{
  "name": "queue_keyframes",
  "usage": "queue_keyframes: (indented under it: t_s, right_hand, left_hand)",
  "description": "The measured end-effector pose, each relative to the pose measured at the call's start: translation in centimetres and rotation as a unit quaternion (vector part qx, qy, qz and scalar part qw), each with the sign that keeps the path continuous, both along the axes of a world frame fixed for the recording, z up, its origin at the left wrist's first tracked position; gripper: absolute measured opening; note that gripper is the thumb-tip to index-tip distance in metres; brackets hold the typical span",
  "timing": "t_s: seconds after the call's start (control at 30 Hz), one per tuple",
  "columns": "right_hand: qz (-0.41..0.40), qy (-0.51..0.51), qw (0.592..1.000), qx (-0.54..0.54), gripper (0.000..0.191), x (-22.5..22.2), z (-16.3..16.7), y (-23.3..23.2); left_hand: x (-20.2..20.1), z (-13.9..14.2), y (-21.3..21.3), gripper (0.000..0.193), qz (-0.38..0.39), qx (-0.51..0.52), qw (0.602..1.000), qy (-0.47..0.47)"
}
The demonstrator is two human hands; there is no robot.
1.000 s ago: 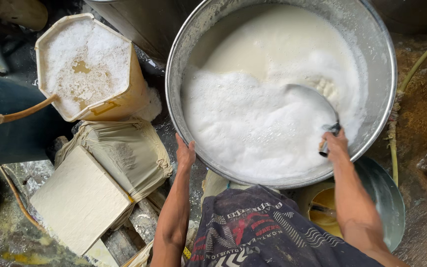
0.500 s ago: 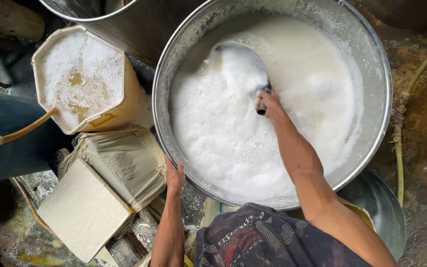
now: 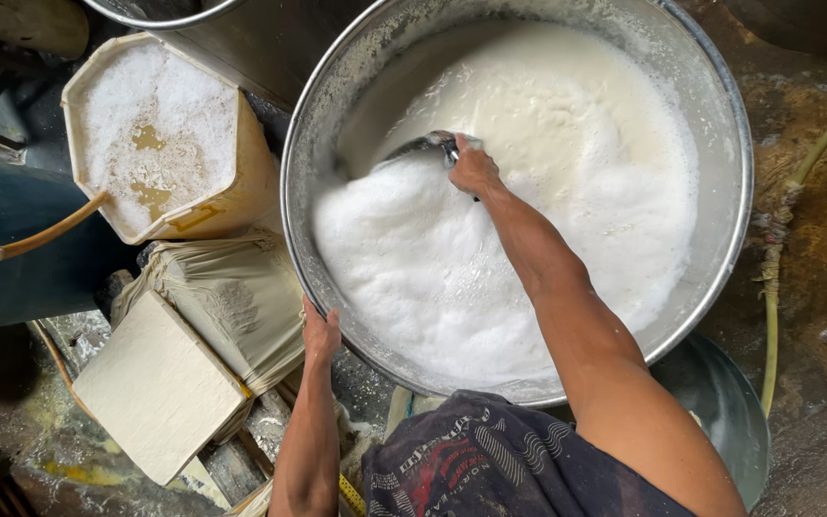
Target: The person handles a white rectangular block, then uses a ladle to scoop a white foamy liquid from a large metal pot into a blue tub. The person repeatedly scoops and pours the liquid between containers in a wet industrial workspace.
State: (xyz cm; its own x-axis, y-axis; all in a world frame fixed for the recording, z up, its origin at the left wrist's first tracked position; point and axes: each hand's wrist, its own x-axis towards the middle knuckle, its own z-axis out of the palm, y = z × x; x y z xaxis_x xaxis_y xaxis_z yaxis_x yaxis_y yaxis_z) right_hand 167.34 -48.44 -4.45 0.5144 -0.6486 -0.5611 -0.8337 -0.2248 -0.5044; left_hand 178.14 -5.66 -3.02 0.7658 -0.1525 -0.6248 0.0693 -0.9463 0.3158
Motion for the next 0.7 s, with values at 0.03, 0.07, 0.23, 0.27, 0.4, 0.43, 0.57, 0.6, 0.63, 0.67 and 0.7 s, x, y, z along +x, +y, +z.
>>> queue_keyframes:
  t_s: [0.03,0.07,0.23,0.27,0.4,0.43,0.57,0.6,0.63,0.67,0.7]
  right_hand:
    - [-0.005,0.021,1.0,0.017,0.081,-0.9,-0.3,0.3]
    - [-0.004,0.028,1.0,0.011,0.082,-2.0,-0.6,0.5]
    - [-0.017,0.047,0.998,-0.028,0.084,-9.4,-1.1,1.3]
    - [-0.031,0.06,0.997,-0.042,0.084,-11.0,-1.1,1.5]
    - [-0.108,0.071,0.988,-0.079,0.084,-17.5,-1.0,2.9]
    - [-0.117,0.074,0.986,-0.089,0.085,-19.2,-0.9,3.2]
    - [-0.162,0.073,0.977,-0.118,0.096,-25.7,-0.9,4.6]
    - [-0.179,0.069,0.977,-0.092,0.085,-27.5,-0.9,5.3]
    - [-0.22,0.027,0.972,-0.08,0.094,-29.1,-0.9,6.0]
    - [-0.244,0.008,0.966,-0.081,0.083,-30.6,-1.0,6.9]
    - [-0.28,-0.038,0.957,-0.069,0.085,-32.1,-0.8,7.8]
  left_hand:
    - [0.0,0.2,-0.1,0.085,-0.007,-0.003,1.0,-0.005]
    - [0.0,0.3,-0.1,0.085,-0.015,-0.007,1.0,-0.01]
    - [0.5,-0.7,0.5,0.085,-0.065,-0.009,0.997,-0.039]
    - [0.6,-1.0,0.6,0.086,-0.077,-0.008,0.996,-0.045]
    - [1.1,-2.4,1.6,0.086,-0.062,-0.047,0.997,-0.014]
    - [1.1,-2.8,1.7,0.086,-0.069,-0.069,0.995,-0.023]
    - [1.4,-3.6,2.3,0.086,-0.086,-0.14,0.985,-0.058]
    - [1.4,-3.7,2.5,0.086,-0.086,-0.139,0.985,-0.051]
    - [1.4,-3.7,2.5,0.085,-0.085,-0.136,0.986,-0.045]
    - [1.5,-3.7,2.5,0.085,-0.082,-0.134,0.987,-0.038]
    - [1.4,-3.5,2.5,0.086,-0.08,-0.132,0.987,-0.033]
